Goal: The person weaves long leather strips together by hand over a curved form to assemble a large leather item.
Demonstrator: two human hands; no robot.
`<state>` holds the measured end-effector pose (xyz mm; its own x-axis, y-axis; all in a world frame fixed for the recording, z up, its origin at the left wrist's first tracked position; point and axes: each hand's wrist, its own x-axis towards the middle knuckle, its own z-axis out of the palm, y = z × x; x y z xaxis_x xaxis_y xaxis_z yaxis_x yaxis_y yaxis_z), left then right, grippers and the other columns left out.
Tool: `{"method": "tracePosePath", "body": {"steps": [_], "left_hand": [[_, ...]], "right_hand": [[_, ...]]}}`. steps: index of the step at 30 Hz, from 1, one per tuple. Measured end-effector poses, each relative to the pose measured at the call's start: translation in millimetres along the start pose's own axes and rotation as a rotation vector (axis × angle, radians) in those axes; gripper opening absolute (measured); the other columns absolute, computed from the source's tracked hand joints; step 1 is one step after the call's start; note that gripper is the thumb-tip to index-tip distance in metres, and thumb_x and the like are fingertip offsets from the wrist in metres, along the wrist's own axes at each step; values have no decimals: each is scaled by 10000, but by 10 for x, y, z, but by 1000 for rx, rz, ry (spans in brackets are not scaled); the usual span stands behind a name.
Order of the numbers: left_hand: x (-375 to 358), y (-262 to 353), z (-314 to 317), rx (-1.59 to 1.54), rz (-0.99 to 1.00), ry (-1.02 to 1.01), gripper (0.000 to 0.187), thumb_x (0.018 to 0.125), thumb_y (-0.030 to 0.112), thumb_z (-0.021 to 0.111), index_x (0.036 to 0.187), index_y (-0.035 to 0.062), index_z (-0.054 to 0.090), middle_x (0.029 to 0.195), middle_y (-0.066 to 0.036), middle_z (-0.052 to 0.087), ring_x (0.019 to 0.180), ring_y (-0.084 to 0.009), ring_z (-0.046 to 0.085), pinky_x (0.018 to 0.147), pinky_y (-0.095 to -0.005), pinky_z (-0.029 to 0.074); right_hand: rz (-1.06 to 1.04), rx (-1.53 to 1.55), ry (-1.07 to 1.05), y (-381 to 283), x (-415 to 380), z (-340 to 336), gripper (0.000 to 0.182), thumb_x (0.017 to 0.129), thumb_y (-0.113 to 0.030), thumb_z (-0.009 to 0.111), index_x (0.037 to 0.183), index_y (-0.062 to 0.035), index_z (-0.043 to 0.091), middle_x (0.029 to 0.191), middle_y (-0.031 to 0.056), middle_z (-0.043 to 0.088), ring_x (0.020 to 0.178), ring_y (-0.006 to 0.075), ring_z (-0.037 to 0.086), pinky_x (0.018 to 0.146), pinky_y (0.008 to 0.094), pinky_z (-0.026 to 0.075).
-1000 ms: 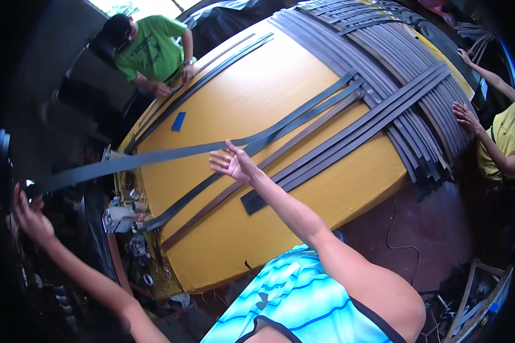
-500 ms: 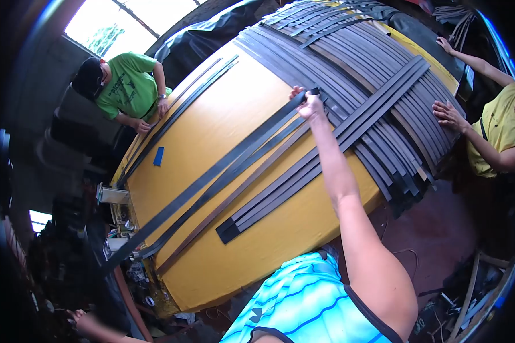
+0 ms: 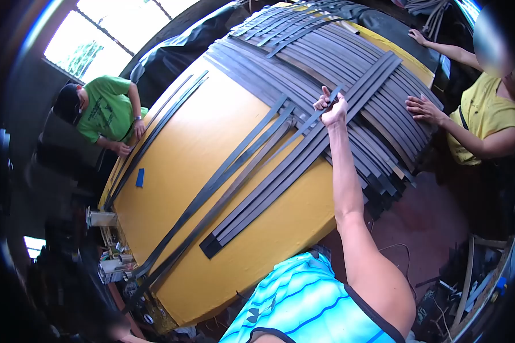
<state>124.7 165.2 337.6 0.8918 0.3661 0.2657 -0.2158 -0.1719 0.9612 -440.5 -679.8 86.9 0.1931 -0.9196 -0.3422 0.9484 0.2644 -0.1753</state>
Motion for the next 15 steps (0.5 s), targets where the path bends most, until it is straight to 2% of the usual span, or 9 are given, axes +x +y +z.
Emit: {"method": "tracePosePath", "body": {"steps": [1,4,7,10,15], "left_hand": [[-24,-67,36,-5,-23,-3,421,967,101,582,1385,51,566,1371,-95,583,1091,-195,607,927,-279,431],[-64,-229,153,-12,-82,0,433,960,93,585,1390,51,563,1376,-100,581,1116,-202,600,954,-286,425],[-66,-337,218,-2,-114,-10,446,952,86,589,1395,52,559,1381,-106,578,1141,-210,592,980,-294,419],[-89,-423,264,13,-147,-13,459,944,78,592,1400,52,556,1386,-111,576,1166,-218,584,1007,-301,414],[-35,-632,302,42,-212,-28,481,930,66,598,1409,52,550,1394,-120,572,1208,-231,572,1052,-313,404]], "right_hand": [[5,60,-33,-96,21,-98,620,1073,-468,230,1205,20,591,695,3,317,571,134,256,546,291,272],[-87,-80,-134,-244,-234,-121,724,1061,-595,184,1308,-40,578,696,-16,269,558,104,224,505,251,229],[-85,-80,-290,-379,-455,-194,686,1071,-572,179,1346,-71,558,686,-24,272,547,104,229,514,254,237],[-151,-27,-278,-480,-661,-205,667,1083,-536,176,1402,-66,525,699,-24,284,569,99,242,525,250,234],[-162,-4,-361,-714,-712,-418,685,1072,-570,186,1385,-83,552,699,-37,281,601,106,237,580,271,253]]}}
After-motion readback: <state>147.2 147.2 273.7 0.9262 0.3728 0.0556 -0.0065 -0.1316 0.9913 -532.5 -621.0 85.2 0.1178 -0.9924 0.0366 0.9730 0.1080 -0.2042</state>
